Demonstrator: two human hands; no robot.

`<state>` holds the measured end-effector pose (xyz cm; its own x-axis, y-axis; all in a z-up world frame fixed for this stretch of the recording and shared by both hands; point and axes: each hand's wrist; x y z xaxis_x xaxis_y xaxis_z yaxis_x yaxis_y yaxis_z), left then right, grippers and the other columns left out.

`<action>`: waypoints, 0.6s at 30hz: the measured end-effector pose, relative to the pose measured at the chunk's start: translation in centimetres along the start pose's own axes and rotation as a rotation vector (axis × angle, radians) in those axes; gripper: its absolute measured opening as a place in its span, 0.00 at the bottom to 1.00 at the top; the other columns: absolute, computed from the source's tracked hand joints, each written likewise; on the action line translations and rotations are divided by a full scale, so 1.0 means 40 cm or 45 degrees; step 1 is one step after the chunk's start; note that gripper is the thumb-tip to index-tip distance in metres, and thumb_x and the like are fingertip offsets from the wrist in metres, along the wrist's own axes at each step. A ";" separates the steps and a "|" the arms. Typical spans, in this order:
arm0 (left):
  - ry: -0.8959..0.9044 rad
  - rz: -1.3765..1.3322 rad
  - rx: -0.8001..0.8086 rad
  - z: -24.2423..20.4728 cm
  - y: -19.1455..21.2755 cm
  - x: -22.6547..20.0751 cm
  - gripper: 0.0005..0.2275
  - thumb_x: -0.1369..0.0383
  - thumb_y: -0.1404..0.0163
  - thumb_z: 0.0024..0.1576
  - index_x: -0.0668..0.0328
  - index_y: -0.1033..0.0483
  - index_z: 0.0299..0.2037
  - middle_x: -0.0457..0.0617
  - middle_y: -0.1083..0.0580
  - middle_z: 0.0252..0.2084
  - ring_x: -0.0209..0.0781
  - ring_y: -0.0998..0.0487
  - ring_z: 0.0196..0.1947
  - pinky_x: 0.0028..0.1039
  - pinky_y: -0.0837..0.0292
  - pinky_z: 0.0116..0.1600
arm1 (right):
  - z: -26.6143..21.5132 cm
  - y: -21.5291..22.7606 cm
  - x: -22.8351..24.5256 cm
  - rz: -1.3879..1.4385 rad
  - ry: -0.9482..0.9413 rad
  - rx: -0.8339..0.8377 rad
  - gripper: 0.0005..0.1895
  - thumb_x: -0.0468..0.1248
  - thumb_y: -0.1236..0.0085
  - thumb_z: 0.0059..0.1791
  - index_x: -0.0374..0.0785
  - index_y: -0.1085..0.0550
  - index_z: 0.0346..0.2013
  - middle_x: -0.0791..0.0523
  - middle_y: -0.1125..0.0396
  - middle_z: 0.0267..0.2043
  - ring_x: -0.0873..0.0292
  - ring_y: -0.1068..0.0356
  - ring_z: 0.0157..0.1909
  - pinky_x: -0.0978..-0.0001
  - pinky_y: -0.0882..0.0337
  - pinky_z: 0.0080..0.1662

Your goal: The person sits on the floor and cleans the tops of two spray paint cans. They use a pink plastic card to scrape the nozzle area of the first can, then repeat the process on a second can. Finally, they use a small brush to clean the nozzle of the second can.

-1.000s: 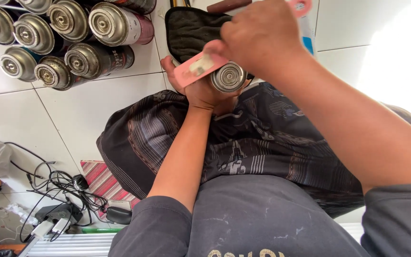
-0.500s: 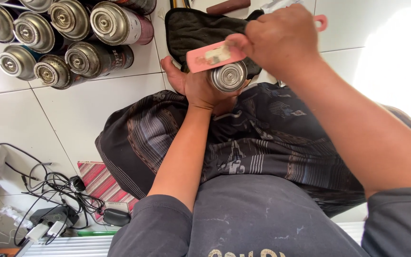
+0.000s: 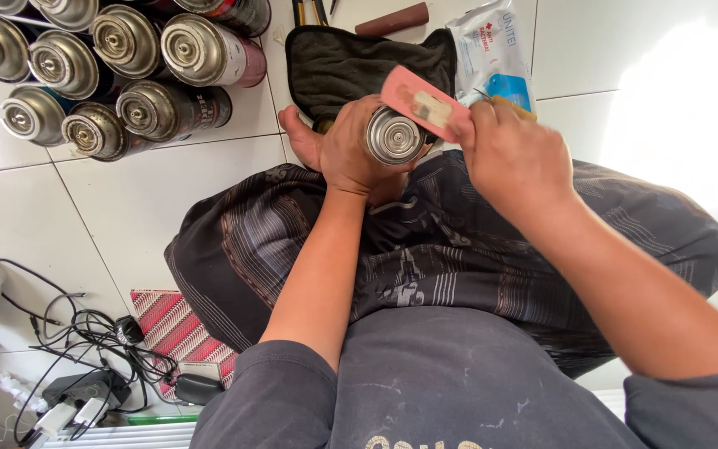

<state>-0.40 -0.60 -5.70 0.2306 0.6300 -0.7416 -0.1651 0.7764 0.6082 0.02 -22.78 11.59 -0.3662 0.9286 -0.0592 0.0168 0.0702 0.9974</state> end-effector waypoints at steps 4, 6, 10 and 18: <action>-0.003 -0.031 -0.022 0.010 0.016 -0.026 0.40 0.32 0.36 0.33 0.48 0.27 0.50 0.39 0.23 0.49 0.37 0.21 0.50 0.24 0.25 0.60 | -0.034 0.114 -0.003 0.539 -0.232 0.301 0.27 0.53 0.67 0.63 0.41 0.36 0.70 0.41 0.29 0.52 0.32 0.25 0.43 0.36 0.27 0.39; -0.004 -0.015 -0.025 0.013 0.021 -0.031 0.40 0.32 0.35 0.33 0.48 0.27 0.50 0.39 0.23 0.49 0.37 0.21 0.51 0.24 0.25 0.60 | -0.059 0.108 -0.032 0.654 -0.261 0.315 0.28 0.52 0.63 0.62 0.39 0.38 0.71 0.40 0.30 0.55 0.32 0.26 0.47 0.36 0.27 0.43; 0.008 -0.020 -0.007 0.014 0.021 -0.037 0.41 0.32 0.34 0.33 0.49 0.28 0.51 0.40 0.23 0.49 0.38 0.21 0.51 0.26 0.24 0.60 | -0.085 0.107 -0.047 0.722 -0.157 0.267 0.30 0.49 0.53 0.60 0.37 0.39 0.73 0.38 0.31 0.55 0.30 0.29 0.52 0.36 0.28 0.45; 0.003 0.057 0.037 0.023 0.054 -0.061 0.37 0.37 0.32 0.36 0.51 0.28 0.49 0.43 0.24 0.44 0.44 0.21 0.48 0.34 0.22 0.51 | 0.099 0.105 -0.068 0.384 0.306 0.358 0.24 0.45 0.53 0.58 0.60 0.31 0.71 0.53 0.29 0.44 0.41 0.26 0.34 0.49 0.31 0.29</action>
<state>-0.44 -0.48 -2.33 0.2214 0.6643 -0.7140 -0.1476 0.7465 0.6488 4.78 -23.57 15.76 -0.5104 0.8144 0.2759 0.3947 -0.0631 0.9166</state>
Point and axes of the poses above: each hand's wrist, its own z-axis towards the middle knuckle, its own y-axis out of the back of the hand, x = y × z
